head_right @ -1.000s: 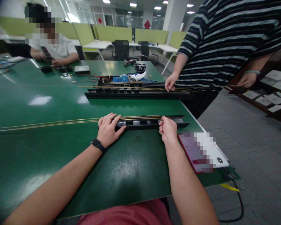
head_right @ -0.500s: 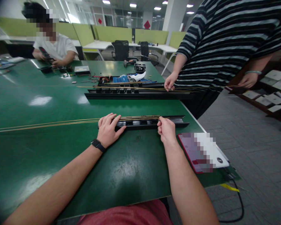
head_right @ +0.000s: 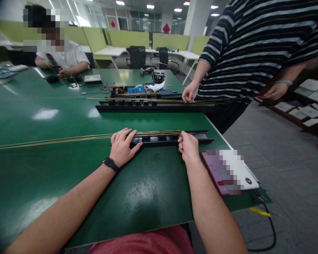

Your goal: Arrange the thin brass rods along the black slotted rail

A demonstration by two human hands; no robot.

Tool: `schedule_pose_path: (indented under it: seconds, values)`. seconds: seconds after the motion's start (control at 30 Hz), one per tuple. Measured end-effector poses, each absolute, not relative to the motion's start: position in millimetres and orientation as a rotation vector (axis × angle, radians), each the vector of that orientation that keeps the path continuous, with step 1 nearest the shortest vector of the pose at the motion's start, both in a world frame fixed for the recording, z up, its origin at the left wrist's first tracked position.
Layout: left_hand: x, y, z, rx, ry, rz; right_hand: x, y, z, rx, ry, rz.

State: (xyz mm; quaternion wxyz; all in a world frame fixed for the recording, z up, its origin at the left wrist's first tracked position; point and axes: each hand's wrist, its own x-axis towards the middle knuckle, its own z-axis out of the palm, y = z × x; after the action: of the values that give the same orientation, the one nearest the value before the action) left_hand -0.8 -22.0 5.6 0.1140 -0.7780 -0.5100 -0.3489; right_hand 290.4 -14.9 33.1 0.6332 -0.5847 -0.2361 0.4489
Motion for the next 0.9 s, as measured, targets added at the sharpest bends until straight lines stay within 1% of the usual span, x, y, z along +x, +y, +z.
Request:
schedule_pose_path:
  seconds: [0.33,0.9]
  values:
    - [-0.6,-22.7,6.5,-2.284,-1.503,-1.02,290.5,-15.5,28.3,-1.304,-0.612,1.015]
    - [-1.8,-22.8,6.7,-2.311,-1.52,-1.025,288.5,-15.3,32.9,-1.298,-0.556,1.032]
